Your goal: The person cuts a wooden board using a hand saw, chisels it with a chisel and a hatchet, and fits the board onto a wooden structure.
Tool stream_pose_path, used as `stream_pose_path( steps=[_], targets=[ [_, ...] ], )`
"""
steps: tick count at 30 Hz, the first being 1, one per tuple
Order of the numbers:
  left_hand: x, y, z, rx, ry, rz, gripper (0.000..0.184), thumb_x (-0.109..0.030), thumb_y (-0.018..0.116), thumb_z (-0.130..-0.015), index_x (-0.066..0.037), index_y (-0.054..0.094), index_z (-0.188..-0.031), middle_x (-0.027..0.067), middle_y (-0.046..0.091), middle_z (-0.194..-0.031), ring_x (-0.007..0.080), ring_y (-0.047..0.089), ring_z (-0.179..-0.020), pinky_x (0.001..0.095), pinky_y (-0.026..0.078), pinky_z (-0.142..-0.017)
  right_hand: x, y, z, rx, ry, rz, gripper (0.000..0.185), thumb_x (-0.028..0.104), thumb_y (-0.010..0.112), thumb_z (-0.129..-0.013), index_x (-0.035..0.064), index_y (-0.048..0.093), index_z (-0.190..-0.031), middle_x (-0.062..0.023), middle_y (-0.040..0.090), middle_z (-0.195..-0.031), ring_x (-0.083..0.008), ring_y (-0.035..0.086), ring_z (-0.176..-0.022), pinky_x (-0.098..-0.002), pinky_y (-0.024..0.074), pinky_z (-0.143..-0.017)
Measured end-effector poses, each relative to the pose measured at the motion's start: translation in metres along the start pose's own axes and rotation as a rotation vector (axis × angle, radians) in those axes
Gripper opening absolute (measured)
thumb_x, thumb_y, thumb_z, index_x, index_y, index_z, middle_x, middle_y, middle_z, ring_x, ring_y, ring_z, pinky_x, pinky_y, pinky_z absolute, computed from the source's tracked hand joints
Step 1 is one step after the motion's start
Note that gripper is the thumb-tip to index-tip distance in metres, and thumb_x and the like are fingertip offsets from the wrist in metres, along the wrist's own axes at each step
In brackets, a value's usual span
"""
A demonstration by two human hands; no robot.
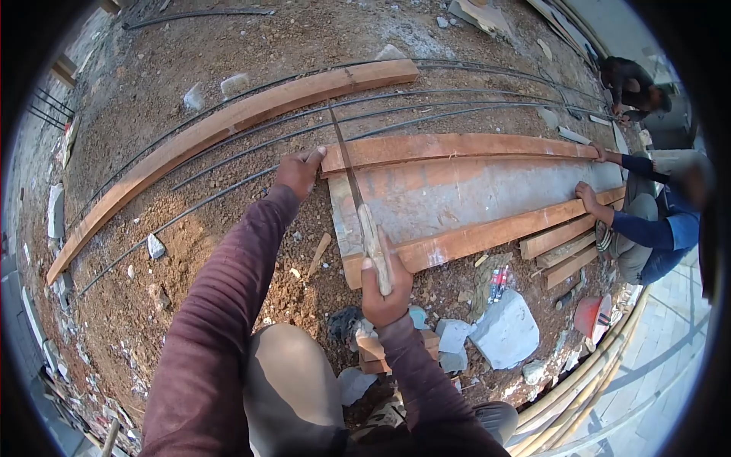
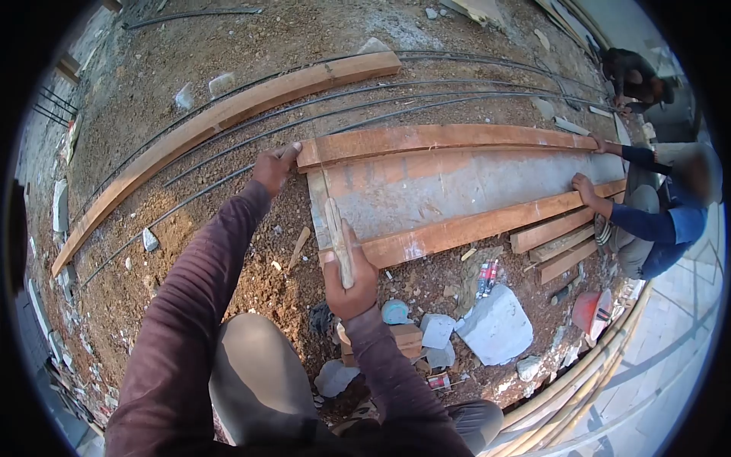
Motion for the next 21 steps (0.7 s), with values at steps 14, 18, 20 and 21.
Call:
stream_pose_path(
  steps=[14, 18, 20, 21],
  targets=[
    [0.027, 0.003, -0.016, 0.009, -0.018, 0.075, 0.041, -0.037, 0.064, -0.099, -0.002, 0.073, -0.118, 0.0058, 0.070, -0.096, 0.0146, 0.059, -0.082, 0.0285, 0.046, -0.074, 0.023, -0.013, 0.035, -0.149, -0.012, -0.058, 0.049, 0.006, 0.057, -0.094, -0.0102, 0.050, -0.139, -0.0281, 0.067, -0.119, -0.0276, 0.070, -0.106, -0.0350, 0.0533, -0.088],
    [0.019, 0.005, -0.005, 0.004, -0.011, 0.224, 0.040, -0.033, 0.065, -0.100, 0.002, 0.072, -0.118, -0.0005, 0.068, -0.091, 0.0079, 0.053, -0.074, 0.0250, 0.043, -0.066, 0.025, -0.025, 0.042, -0.019, 0.039, -0.103, 0.048, 0.007, 0.054, -0.095, -0.0127, 0.049, -0.139, -0.0286, 0.063, -0.129, -0.0312, 0.066, -0.117, -0.0348, 0.0504, -0.097],
    [0.024, 0.006, -0.010, 0.013, -0.046, 0.193, 0.042, -0.034, 0.066, -0.100, 0.002, 0.072, -0.119, -0.0003, 0.068, -0.091, 0.0079, 0.053, -0.074, 0.0257, 0.044, -0.065, 0.015, 0.006, -0.027, 0.060, 0.052, -0.110, 0.049, 0.009, 0.054, -0.096, -0.0129, 0.048, -0.140, -0.0292, 0.061, -0.132, -0.0321, 0.064, -0.120, -0.0350, 0.0495, -0.099],
    [0.030, 0.006, -0.011, 0.024, -0.068, 0.173, 0.043, -0.035, 0.066, -0.100, 0.003, 0.071, -0.119, -0.0002, 0.068, -0.091, 0.0079, 0.053, -0.075, 0.0261, 0.044, -0.065, 0.012, 0.003, -0.017, 0.041, 0.071, -0.100, 0.049, 0.009, 0.054, -0.096, -0.0124, 0.048, -0.140, -0.0291, 0.061, -0.132, -0.0314, 0.064, -0.120, -0.0348, 0.0497, -0.099]
  ],
)
Point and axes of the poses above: each hand's wrist, its own z-axis away from the middle knuckle, its own y-axis out of the palm, x = y × z, the point moved 10 cm from there along -z, towards the middle knuckle
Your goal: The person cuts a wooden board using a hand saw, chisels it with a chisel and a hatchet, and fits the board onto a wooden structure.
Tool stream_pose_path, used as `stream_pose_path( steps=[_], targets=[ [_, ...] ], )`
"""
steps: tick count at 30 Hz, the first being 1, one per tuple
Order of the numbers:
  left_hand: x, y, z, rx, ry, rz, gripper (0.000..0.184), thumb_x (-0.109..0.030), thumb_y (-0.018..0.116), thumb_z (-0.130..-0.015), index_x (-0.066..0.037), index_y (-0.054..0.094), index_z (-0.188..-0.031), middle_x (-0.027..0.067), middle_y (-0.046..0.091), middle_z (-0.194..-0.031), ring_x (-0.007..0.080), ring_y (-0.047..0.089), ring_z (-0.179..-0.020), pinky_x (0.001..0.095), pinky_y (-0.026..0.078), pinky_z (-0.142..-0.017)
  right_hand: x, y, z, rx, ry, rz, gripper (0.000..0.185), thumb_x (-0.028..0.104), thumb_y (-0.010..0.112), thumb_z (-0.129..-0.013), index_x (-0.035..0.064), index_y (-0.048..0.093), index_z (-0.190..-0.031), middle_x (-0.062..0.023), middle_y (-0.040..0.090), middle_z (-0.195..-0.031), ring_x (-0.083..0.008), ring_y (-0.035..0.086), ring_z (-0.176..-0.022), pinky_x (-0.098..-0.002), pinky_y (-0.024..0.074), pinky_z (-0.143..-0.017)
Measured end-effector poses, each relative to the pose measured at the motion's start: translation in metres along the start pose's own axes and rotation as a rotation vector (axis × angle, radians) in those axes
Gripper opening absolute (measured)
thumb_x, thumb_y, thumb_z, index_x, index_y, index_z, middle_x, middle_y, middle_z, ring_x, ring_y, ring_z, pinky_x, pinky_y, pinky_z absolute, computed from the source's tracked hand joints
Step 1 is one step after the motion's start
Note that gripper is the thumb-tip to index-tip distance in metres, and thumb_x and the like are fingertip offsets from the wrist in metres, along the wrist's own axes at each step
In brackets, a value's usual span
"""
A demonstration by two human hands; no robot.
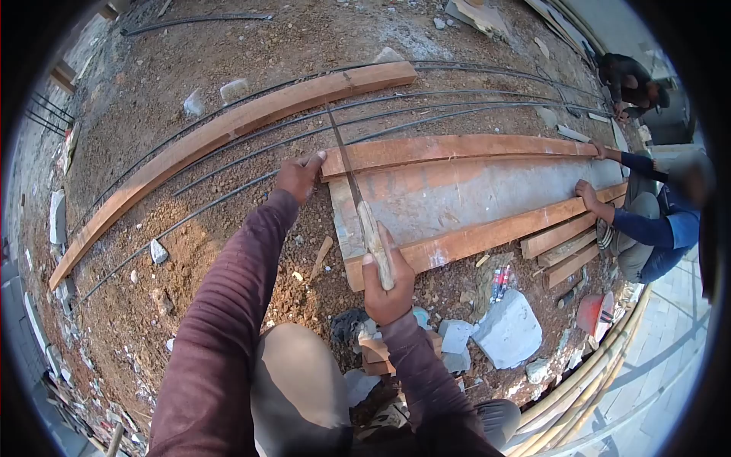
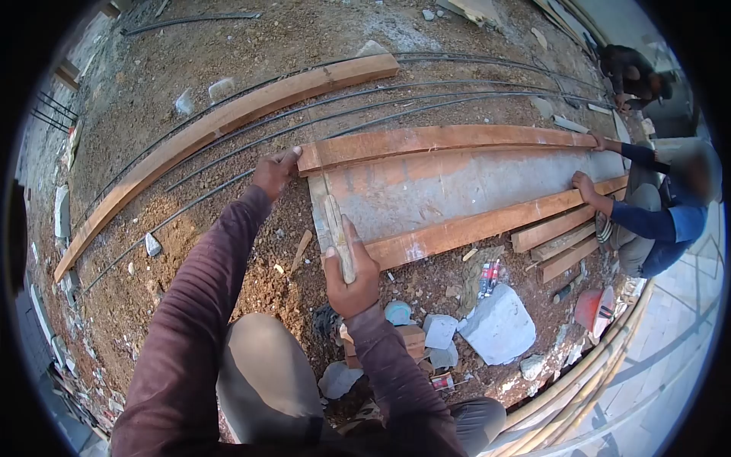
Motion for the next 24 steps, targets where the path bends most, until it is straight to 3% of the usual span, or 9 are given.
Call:
stream_pose_path(
  steps=[3, 6, 9, 12, 14, 18, 19, 21, 24],
  targets=[
    [-0.002, -0.004, 0.000, -0.037, 0.065, -0.090, 0.044, -0.037, 0.066, -0.099, 0.002, 0.072, -0.119, 0.0002, 0.069, -0.092, 0.0084, 0.054, -0.074, 0.0268, 0.045, -0.063, 0.011, -0.031, 0.088, -0.070, -0.086, 0.072, 0.050, 0.008, 0.057, -0.096, -0.0096, 0.048, -0.142, -0.0267, 0.065, -0.127, -0.0280, 0.067, -0.113, -0.0340, 0.0511, -0.095],
    [-0.022, -0.006, 0.016, -0.073, 0.031, -0.131, 0.045, -0.040, 0.066, -0.098, -0.001, 0.073, -0.119, 0.0014, 0.070, -0.094, 0.0096, 0.056, -0.075, 0.0272, 0.046, -0.064, 0.023, -0.031, 0.088, -0.024, -0.035, 0.081, 0.050, 0.008, 0.057, -0.095, -0.0103, 0.048, -0.141, -0.0252, 0.066, -0.124, -0.0251, 0.069, -0.107, -0.0333, 0.0522, -0.091],
    [-0.012, -0.003, 0.008, -0.046, -0.004, -0.160, 0.047, -0.046, 0.058, -0.099, -0.005, 0.072, -0.118, 0.0212, 0.073, -0.110, 0.0340, 0.070, -0.102, 0.0367, 0.051, -0.090, -0.012, -0.009, 0.007, -0.033, 0.008, 0.005, 0.048, 0.009, 0.057, -0.096, -0.0110, 0.050, -0.139, -0.0245, 0.067, -0.123, -0.0229, 0.068, -0.106, -0.0331, 0.0525, -0.088],
    [-0.019, -0.003, 0.010, -0.027, 0.033, -0.186, 0.047, -0.046, 0.058, -0.099, -0.005, 0.072, -0.118, 0.0207, 0.073, -0.109, 0.0334, 0.070, -0.101, 0.0364, 0.051, -0.090, -0.019, -0.016, 0.048, -0.056, 0.049, 0.031, 0.047, 0.008, 0.056, -0.096, -0.0121, 0.051, -0.138, -0.0252, 0.066, -0.123, -0.0261, 0.066, -0.111, -0.0338, 0.0510, -0.092],
    [-0.015, -0.003, 0.007, -0.047, 0.043, -0.175, 0.046, -0.045, 0.058, -0.099, -0.005, 0.072, -0.118, 0.0201, 0.073, -0.109, 0.0324, 0.070, -0.101, 0.0362, 0.051, -0.090, 0.022, -0.040, 0.094, -0.084, -0.072, 0.021, 0.047, 0.008, 0.055, -0.096, -0.0126, 0.050, -0.138, -0.0247, 0.066, -0.124, -0.0270, 0.065, -0.114, -0.0339, 0.0500, -0.095],
    [-0.009, -0.002, 0.008, -0.038, 0.002, -0.104, 0.046, -0.044, 0.059, -0.099, -0.004, 0.072, -0.118, 0.0184, 0.074, -0.109, 0.0300, 0.071, -0.100, 0.0355, 0.050, -0.091, -0.010, -0.023, 0.043, -0.074, -0.006, 0.001, 0.049, 0.006, 0.056, -0.095, -0.0107, 0.048, -0.140, -0.0257, 0.067, -0.118, -0.0273, 0.067, -0.109, -0.0339, 0.0513, -0.091],
    [-0.010, -0.001, 0.009, -0.014, 0.001, -0.100, 0.047, -0.044, 0.061, -0.099, -0.003, 0.072, -0.120, 0.0133, 0.073, -0.106, 0.0239, 0.067, -0.095, 0.0335, 0.050, -0.085, -0.025, -0.012, 0.020, -0.042, 0.055, 0.006, 0.049, 0.005, 0.057, -0.095, -0.0098, 0.048, -0.141, -0.0262, 0.068, -0.115, -0.0273, 0.068, -0.106, -0.0338, 0.0520, -0.089],
    [-0.007, -0.002, 0.002, 0.038, 0.000, -0.095, 0.049, -0.044, 0.066, -0.098, -0.002, 0.071, -0.123, 0.0031, 0.071, -0.099, 0.0117, 0.061, -0.086, 0.0295, 0.050, -0.072, -0.003, 0.000, 0.003, -0.035, -0.073, 0.075, 0.049, 0.005, 0.057, -0.094, -0.0090, 0.049, -0.141, -0.0270, 0.068, -0.113, -0.0274, 0.069, -0.104, -0.0340, 0.0525, -0.087],
    [-0.014, -0.003, 0.004, -0.010, 0.070, -0.091, 0.046, -0.041, 0.066, -0.098, -0.002, 0.072, -0.121, 0.0021, 0.070, -0.097, 0.0110, 0.059, -0.083, 0.0283, 0.048, -0.070, 0.009, -0.034, 0.085, -0.088, -0.026, 0.002, 0.045, 0.008, 0.057, -0.096, -0.0106, 0.052, -0.137, -0.0243, 0.067, -0.120, -0.0276, 0.066, -0.110, -0.0378, 0.0499, -0.094]
  ],
)
Point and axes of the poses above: each hand's wrist, its own z-axis away from the middle knuckle, its own y-axis out of the palm, x = y × z, the point moved 10 cm from there along -z, towards the middle knuckle
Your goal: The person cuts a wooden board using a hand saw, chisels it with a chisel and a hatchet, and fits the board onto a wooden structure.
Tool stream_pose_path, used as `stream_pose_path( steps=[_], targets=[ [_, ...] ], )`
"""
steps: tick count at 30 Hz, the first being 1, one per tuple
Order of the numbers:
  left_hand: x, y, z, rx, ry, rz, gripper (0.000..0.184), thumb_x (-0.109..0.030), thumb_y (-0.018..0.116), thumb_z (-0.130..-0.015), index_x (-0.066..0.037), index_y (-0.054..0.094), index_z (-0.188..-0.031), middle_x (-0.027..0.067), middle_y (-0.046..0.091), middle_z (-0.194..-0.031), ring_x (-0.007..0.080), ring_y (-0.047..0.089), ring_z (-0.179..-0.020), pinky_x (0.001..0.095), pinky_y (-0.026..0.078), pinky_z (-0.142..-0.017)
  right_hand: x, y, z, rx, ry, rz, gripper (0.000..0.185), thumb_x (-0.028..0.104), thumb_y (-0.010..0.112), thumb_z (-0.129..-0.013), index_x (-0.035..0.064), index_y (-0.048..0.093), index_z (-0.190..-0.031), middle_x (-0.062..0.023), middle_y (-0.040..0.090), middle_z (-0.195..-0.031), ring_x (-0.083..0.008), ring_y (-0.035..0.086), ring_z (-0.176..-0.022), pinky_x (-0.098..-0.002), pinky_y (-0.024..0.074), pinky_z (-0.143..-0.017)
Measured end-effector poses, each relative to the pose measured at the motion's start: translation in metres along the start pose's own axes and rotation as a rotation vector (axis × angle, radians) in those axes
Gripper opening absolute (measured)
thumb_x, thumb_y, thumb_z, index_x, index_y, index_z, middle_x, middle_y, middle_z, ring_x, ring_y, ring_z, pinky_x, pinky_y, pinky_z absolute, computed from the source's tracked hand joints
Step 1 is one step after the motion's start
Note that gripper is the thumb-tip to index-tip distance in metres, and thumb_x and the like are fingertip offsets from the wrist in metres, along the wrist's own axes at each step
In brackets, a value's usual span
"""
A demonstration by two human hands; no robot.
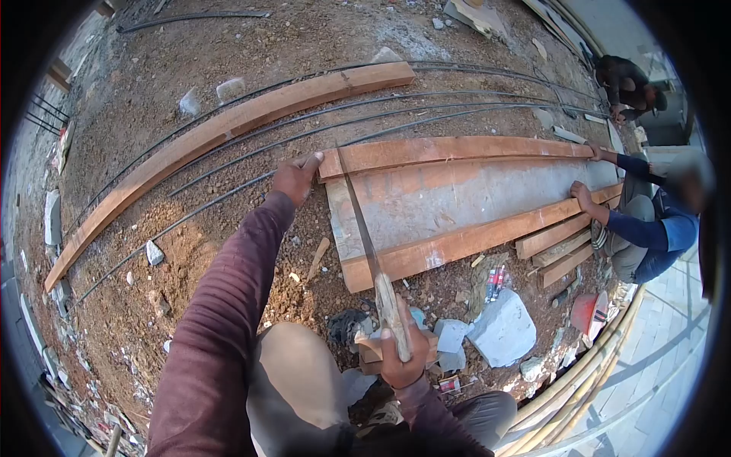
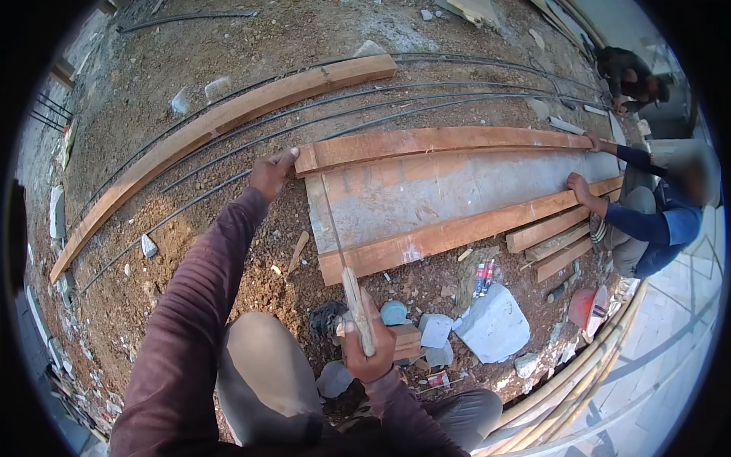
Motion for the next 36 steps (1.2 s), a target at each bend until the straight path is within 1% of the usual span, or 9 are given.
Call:
stream_pose_path(
  steps=[4, 11, 17, 23, 27, 28, 29, 33, 36],
  targets=[
    [0.001, 0.003, 0.006, 0.024, -0.057, 0.072, 0.043, -0.040, 0.066, -0.099, -0.003, 0.073, -0.118, 0.0011, 0.069, -0.094, 0.0106, 0.056, -0.079, 0.0272, 0.045, -0.066, -0.030, 0.021, -0.035, 0.087, 0.108, -0.008, 0.049, 0.007, 0.057, -0.095, -0.0109, 0.049, -0.140, -0.0262, 0.062, -0.131, -0.0286, 0.060, -0.124, -0.0359, 0.0466, -0.102],
    [0.005, -0.002, 0.006, 0.030, -0.158, 0.045, 0.047, -0.043, 0.064, -0.097, -0.003, 0.071, -0.121, 0.0171, 0.075, -0.110, 0.0222, 0.069, -0.103, 0.0318, 0.050, -0.092, 0.043, -0.016, -0.048, 0.001, -0.068, 0.177, 0.049, 0.011, 0.063, -0.090, -0.0075, 0.057, -0.135, -0.0220, 0.073, -0.105, -0.0221, 0.074, -0.082, -0.0308, 0.0553, -0.072],
    [0.006, -0.008, 0.116, -0.039, -0.429, 0.426, 0.039, -0.035, 0.059, -0.100, -0.001, 0.071, -0.115, 0.0058, 0.070, -0.087, 0.0122, 0.060, -0.076, 0.0285, 0.052, -0.070, 0.197, -0.149, 0.024, -0.097, 0.159, 0.458, 0.052, 0.015, 0.065, -0.085, -0.0059, 0.059, -0.132, -0.0177, 0.068, -0.092, -0.0237, 0.066, -0.069, -0.0345, 0.0522, -0.067],
    [-0.066, -0.155, 0.376, 0.807, -0.332, -0.637, 0.044, -0.049, 0.057, -0.096, -0.014, 0.074, -0.116, 0.0213, 0.070, -0.115, 0.0383, 0.069, -0.099, 0.0448, 0.055, -0.085, 0.217, -0.191, 0.116, -0.220, 0.560, 0.422, 0.046, 0.009, 0.062, -0.083, -0.0016, 0.060, -0.128, -0.0187, 0.066, -0.085, -0.0342, 0.066, -0.074, -0.0410, 0.0523, -0.070],
    [-0.053, -0.372, 0.402, 0.675, -0.970, -1.179, 0.050, -0.051, 0.064, -0.092, -0.006, 0.075, -0.111, 0.0178, 0.074, -0.110, 0.0329, 0.071, -0.101, 0.0420, 0.053, -0.089, 0.238, -0.139, 0.201, -0.200, 0.961, 0.444, 0.054, 0.014, 0.064, -0.083, 0.0008, 0.055, -0.134, -0.0290, 0.068, -0.104, -0.0454, 0.068, -0.096, -0.0533, 0.0534, -0.084],
    [-0.090, -0.375, 0.374, 0.947, -0.652, -1.315, 0.055, -0.053, 0.066, -0.090, -0.003, 0.074, -0.111, 0.0147, 0.076, -0.105, 0.0273, 0.071, -0.096, 0.0400, 0.052, -0.090, 0.241, -0.120, 0.215, -0.167, 1.090, 0.410, 0.054, 0.015, 0.064, -0.083, 0.0013, 0.055, -0.134, -0.0286, 0.068, -0.107, -0.0451, 0.067, -0.098, -0.0531, 0.0532, -0.086],
    [-0.085, -0.421, 0.355, 0.833, -0.921, -1.259, 0.054, -0.052, 0.067, -0.091, -0.003, 0.073, -0.114, 0.0114, 0.077, -0.101, 0.0236, 0.071, -0.097, 0.0378, 0.052, -0.090, 0.244, -0.096, 0.229, -0.126, 1.219, 0.365, 0.054, 0.017, 0.064, -0.083, 0.0018, 0.056, -0.135, -0.0282, 0.068, -0.109, -0.0447, 0.067, -0.099, -0.0529, 0.0530, -0.088],
    [-0.211, -0.382, 0.170, 0.847, -0.584, -1.133, 0.039, -0.033, 0.067, -0.093, -0.003, 0.073, -0.115, 0.0099, 0.075, -0.097, 0.0182, 0.070, -0.090, 0.0327, 0.053, -0.079, 0.186, 0.023, 0.274, 0.169, 1.502, 0.233, 0.036, 0.018, 0.066, -0.080, 0.0018, 0.067, -0.112, -0.0254, 0.069, -0.113, -0.0412, 0.066, -0.108, -0.0470, 0.0528, -0.094],
    [-0.311, -0.310, 0.024, 0.861, -0.379, -1.128, 0.033, -0.025, 0.066, -0.094, 0.002, 0.071, -0.113, 0.0116, 0.074, -0.101, 0.0182, 0.069, -0.096, 0.0331, 0.053, -0.088, 0.184, 0.071, 0.275, -0.105, 1.829, 0.035, 0.029, 0.021, 0.065, -0.081, -0.0038, 0.068, -0.094, -0.0306, 0.068, -0.097, -0.0457, 0.067, -0.099, -0.0501, 0.0548, -0.085]
  ],
)
Point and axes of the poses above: each hand's wrist, its own z-axis away from the middle knuckle, its own y-axis out of the palm, x = y × z, the point moved 10 cm from there along -z, towards the middle knuckle
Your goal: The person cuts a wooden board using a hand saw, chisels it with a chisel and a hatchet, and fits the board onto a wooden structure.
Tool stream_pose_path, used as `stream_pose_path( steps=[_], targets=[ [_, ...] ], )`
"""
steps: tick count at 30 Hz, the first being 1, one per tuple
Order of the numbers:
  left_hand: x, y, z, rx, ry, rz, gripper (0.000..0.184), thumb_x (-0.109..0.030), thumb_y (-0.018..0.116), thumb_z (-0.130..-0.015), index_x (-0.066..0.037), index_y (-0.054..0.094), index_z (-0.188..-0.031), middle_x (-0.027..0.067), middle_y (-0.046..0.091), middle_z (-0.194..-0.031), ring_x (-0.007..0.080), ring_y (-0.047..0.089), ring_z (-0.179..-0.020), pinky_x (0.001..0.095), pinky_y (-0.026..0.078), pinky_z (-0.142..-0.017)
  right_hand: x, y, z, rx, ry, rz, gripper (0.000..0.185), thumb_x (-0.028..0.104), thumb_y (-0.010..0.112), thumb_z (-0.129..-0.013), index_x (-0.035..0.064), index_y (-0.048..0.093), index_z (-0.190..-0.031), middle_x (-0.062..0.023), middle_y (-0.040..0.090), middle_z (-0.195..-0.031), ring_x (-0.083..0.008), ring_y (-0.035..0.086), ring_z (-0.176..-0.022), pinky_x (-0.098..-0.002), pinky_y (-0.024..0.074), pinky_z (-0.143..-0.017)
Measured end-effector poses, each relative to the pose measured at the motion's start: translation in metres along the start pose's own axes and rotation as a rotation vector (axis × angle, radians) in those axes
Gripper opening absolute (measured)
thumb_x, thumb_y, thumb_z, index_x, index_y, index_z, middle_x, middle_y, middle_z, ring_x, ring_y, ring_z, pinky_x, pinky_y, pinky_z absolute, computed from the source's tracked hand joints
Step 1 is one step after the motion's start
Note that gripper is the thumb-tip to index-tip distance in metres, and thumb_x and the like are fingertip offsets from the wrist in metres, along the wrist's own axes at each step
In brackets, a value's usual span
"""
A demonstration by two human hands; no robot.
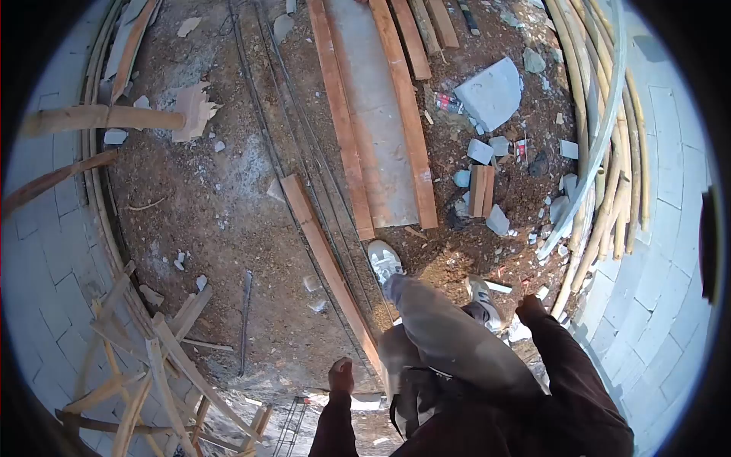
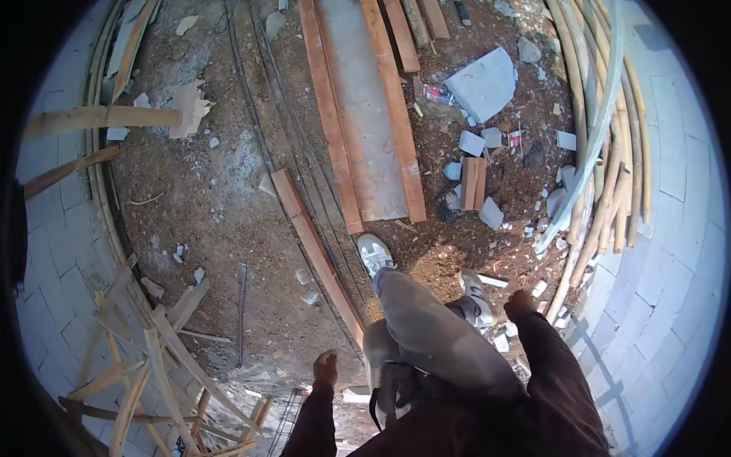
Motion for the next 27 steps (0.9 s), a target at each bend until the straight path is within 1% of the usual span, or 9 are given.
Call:
stream_pose_path(
  steps=[5, 10, 13, 14, 17, 19, 21, 25, 27],
  targets=[
    [-0.100, -0.209, -0.072, -0.097, -0.095, 0.389, 0.029, -0.032, 0.070, -0.093, -0.008, 0.066, -0.110, 0.0013, 0.068, -0.094, 0.0123, 0.064, -0.079, 0.0261, 0.046, -0.063, 0.061, 0.034, 0.099, -0.145, 0.013, -0.324, 0.027, 0.019, 0.062, -0.084, -0.0026, 0.065, -0.100, -0.0277, 0.068, -0.095, -0.0469, 0.066, -0.096, -0.0502, 0.0530, -0.087],
    [-0.280, -0.350, -0.134, -0.008, 0.032, 0.085, 0.028, -0.033, 0.070, -0.094, -0.009, 0.065, -0.107, 0.0020, 0.067, -0.092, 0.0114, 0.061, -0.072, 0.0250, 0.044, -0.061, 0.109, 0.070, 0.181, -0.257, 0.280, -0.782, 0.034, 0.023, 0.064, -0.086, -0.0027, 0.066, -0.109, -0.0282, 0.069, -0.099, -0.0463, 0.066, -0.096, -0.0498, 0.0528, -0.087],
    [-0.396, -0.380, -0.220, 0.308, 0.126, -0.060, 0.025, -0.033, 0.068, -0.096, -0.009, 0.066, -0.104, 0.0013, 0.066, -0.088, 0.0114, 0.059, -0.071, 0.0252, 0.044, -0.062, 0.149, 0.121, 0.247, -0.481, 0.506, -1.005, 0.042, 0.023, 0.066, -0.086, -0.0038, 0.066, -0.118, -0.0290, 0.069, -0.101, -0.0433, 0.069, -0.095, -0.0465, 0.0533, -0.084],
    [-0.443, -0.387, -0.235, 0.110, 0.178, -0.290, 0.027, -0.032, 0.066, -0.097, -0.005, 0.067, -0.102, 0.0015, 0.064, -0.083, 0.0112, 0.057, -0.070, 0.0259, 0.045, -0.063, 0.174, 0.128, 0.275, -0.487, 0.574, -1.141, 0.042, 0.023, 0.065, -0.086, -0.0040, 0.066, -0.117, -0.0289, 0.069, -0.102, -0.0426, 0.069, -0.095, -0.0451, 0.0534, -0.084],
    [-0.562, -0.340, -0.295, 0.376, 0.598, -0.855, 0.033, -0.030, 0.064, -0.097, 0.001, 0.068, -0.105, 0.0052, 0.065, -0.084, 0.0141, 0.059, -0.073, 0.0299, 0.049, -0.068, 0.266, 0.154, 0.337, -0.701, 0.781, -1.479, 0.039, 0.019, 0.065, -0.086, -0.0039, 0.067, -0.118, -0.0251, 0.070, -0.102, -0.0384, 0.069, -0.096, -0.0415, 0.0528, -0.087],
    [-0.616, -0.302, -0.283, 0.300, 0.898, -1.169, 0.037, -0.028, 0.062, -0.097, 0.006, 0.068, -0.110, 0.0100, 0.068, -0.089, 0.0194, 0.063, -0.078, 0.0347, 0.052, -0.075, 0.326, 0.168, 0.359, -0.683, 0.871, -1.433, 0.039, 0.016, 0.066, -0.086, -0.0037, 0.067, -0.119, -0.0242, 0.071, -0.104, -0.0363, 0.070, -0.096, -0.0404, 0.0531, -0.086],
    [-0.642, -0.240, -0.238, 0.372, 0.825, -1.212, 0.038, -0.027, 0.062, -0.097, 0.006, 0.067, -0.114, 0.0154, 0.071, -0.098, 0.0249, 0.068, -0.088, 0.0374, 0.053, -0.083, 0.388, 0.175, 0.352, -0.771, 0.880, -1.682, 0.037, 0.012, 0.065, -0.088, -0.0039, 0.066, -0.122, -0.0202, 0.071, -0.105, -0.0294, 0.070, -0.096, -0.0368, 0.0531, -0.086],
    [-0.603, -0.098, -0.239, 0.643, 1.102, -1.372, 0.036, -0.025, 0.062, -0.097, 0.005, 0.068, -0.115, 0.0185, 0.070, -0.107, 0.0266, 0.068, -0.100, 0.0368, 0.052, -0.088, 0.491, 0.155, 0.312, -0.828, 0.908, -2.092, 0.040, 0.008, 0.061, -0.094, -0.0051, 0.061, -0.131, -0.0154, 0.069, -0.112, -0.0197, 0.066, -0.104, -0.0324, 0.0508, -0.091],
    [-0.553, -0.009, -0.217, 0.888, 1.462, -1.493, 0.030, -0.021, 0.067, -0.093, 0.002, 0.069, -0.113, 0.0220, 0.067, -0.109, 0.0403, 0.064, -0.103, 0.0450, 0.050, -0.091, 0.532, 0.154, 0.280, -0.926, 0.882, -2.121, 0.042, 0.008, 0.061, -0.094, -0.0051, 0.059, -0.135, -0.0161, 0.069, -0.114, -0.0185, 0.065, -0.106, -0.0325, 0.0505, -0.092]
  ],
)
Point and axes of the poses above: each hand's wrist, its own z-axis away from the middle knuckle, its own y-axis out of the palm, x = y × z, the point moved 10 cm from there along -z, towards the middle knuckle
